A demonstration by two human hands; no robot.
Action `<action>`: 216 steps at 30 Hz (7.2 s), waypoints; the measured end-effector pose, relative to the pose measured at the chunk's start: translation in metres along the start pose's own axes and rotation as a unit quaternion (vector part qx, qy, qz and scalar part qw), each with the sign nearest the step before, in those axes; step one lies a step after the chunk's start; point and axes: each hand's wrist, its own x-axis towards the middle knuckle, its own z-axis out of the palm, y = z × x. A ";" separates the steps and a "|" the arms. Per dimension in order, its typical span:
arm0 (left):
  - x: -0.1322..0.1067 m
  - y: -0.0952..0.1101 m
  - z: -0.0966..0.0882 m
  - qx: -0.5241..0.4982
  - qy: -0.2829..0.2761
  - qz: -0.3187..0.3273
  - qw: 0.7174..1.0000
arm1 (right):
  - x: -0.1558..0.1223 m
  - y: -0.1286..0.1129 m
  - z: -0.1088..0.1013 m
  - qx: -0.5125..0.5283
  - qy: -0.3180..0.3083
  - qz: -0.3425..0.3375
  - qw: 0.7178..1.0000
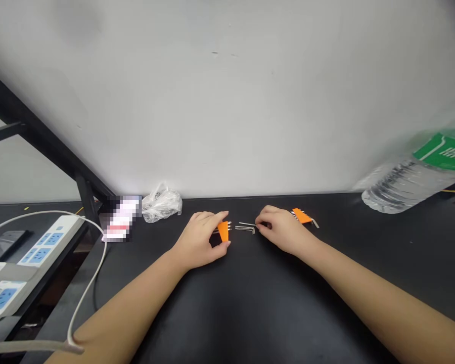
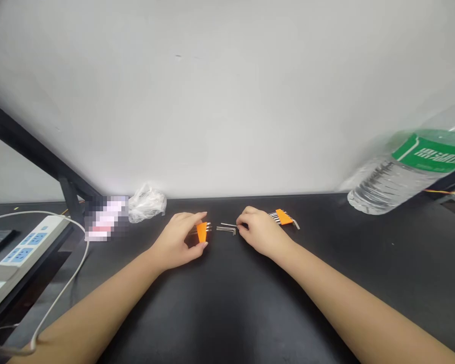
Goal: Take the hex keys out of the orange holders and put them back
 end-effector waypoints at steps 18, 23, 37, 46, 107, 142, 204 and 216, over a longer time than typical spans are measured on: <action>0.002 0.005 -0.001 0.006 0.028 0.046 0.999 | -0.016 -0.042 -0.001 0.023 -0.029 -0.129 0.991; 0.002 0.004 0.001 0.006 0.032 0.065 0.997 | -0.016 -0.041 -0.001 0.028 -0.026 -0.145 0.989; 0.000 0.000 0.001 0.003 0.038 0.069 0.997 | -0.018 -0.039 -0.009 -0.027 -0.045 -0.187 0.981; 0.000 0.009 -0.001 -0.011 -0.026 0.090 0.996 | -0.021 -0.047 -0.003 -0.078 -0.024 -0.236 0.968; 0.000 -0.001 0.004 -0.011 -0.002 0.051 0.999 | -0.021 -0.048 0.007 -0.022 -0.032 -0.120 0.992; -0.002 0.009 0.006 -0.036 0.008 0.058 0.998 | -0.019 -0.047 0.012 0.022 0.020 -0.125 0.992; -0.001 0.005 0.009 0.013 -0.017 0.045 0.999 | -0.020 -0.044 0.003 -0.027 0.010 -0.216 0.976; -0.003 0.004 0.008 -0.004 0.000 0.031 1.000 | -0.018 -0.044 0.012 0.058 0.024 -0.202 0.977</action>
